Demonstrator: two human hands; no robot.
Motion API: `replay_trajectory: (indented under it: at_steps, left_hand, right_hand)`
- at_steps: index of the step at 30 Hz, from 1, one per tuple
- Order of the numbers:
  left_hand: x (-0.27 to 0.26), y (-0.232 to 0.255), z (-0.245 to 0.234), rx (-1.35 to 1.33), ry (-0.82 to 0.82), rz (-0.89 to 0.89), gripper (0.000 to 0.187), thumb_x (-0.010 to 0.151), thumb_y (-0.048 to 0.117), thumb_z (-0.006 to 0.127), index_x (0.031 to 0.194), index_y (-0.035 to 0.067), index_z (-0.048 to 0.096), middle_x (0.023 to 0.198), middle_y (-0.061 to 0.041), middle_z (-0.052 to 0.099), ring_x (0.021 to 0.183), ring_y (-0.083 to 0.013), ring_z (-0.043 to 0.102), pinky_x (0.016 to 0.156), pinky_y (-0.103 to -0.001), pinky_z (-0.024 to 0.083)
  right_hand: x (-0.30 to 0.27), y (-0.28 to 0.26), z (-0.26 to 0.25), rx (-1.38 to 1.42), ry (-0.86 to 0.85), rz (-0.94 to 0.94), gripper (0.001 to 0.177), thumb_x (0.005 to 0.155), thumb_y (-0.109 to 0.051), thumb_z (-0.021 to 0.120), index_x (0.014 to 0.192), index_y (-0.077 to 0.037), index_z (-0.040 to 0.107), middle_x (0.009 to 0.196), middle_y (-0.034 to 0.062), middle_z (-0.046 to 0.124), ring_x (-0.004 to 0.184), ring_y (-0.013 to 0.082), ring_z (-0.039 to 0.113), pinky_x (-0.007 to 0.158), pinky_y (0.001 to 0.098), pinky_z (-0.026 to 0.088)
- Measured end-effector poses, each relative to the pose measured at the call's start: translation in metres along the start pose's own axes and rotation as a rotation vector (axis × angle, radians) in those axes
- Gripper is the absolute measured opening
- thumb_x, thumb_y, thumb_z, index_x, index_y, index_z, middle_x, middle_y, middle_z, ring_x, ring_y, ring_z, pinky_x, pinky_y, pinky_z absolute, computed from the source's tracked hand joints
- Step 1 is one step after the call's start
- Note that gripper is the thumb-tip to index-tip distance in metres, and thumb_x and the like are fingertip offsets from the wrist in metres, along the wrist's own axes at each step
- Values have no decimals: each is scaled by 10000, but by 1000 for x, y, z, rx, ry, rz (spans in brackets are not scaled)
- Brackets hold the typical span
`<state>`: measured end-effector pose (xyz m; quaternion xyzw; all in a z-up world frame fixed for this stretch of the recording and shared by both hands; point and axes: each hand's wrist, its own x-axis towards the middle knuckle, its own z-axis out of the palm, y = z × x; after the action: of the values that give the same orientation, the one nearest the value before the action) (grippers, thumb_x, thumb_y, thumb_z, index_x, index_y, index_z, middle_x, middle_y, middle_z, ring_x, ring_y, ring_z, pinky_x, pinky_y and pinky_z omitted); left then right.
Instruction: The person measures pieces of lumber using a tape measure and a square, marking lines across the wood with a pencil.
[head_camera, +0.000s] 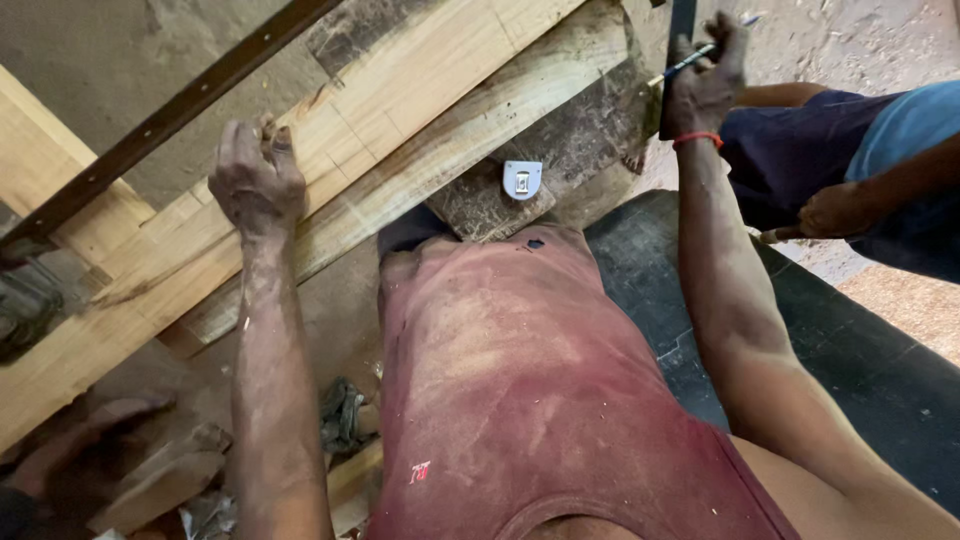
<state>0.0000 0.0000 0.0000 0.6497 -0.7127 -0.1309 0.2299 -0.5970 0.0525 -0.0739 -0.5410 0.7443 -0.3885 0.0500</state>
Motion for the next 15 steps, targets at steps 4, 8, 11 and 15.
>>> replay_trajectory:
  at_steps: [4,8,11,15]
  left_hand:
    - [-1,-2,0,8,-19,9,344,1119,363,664,1127,22,710,1018,-169,663,901,-351,671,750,-470,522]
    - [-2,-9,13,139,187,201,316,1096,332,654,1133,21,693,1115,-176,664,973,-354,665,824,-457,531]
    - [-5,-8,7,18,45,31,293,1117,332,634,1180,51,690,1132,-156,683,993,-331,672,830,-461,532]
    - [-3,1,2,62,3,-15,384,1091,400,632,1198,34,682,1093,-182,675,1002,-355,648,843,-501,501]
  right_hand:
    - [-26,-67,-15,48,53,-49,134,1151,-128,632,1272,-100,584,1150,124,721,1004,227,746,796,347,662]
    - [-88,-156,-20,28,-305,-214,273,961,-80,803,1137,-22,603,1076,167,683,906,250,681,749,373,591]
    - [-105,-201,-7,80,-441,-419,411,741,-34,759,1122,-14,606,1146,192,687,1016,363,667,848,434,572]
    - [-124,-213,15,-84,-565,-467,404,704,-13,769,1072,-36,603,1076,196,665,1064,404,634,876,478,532]
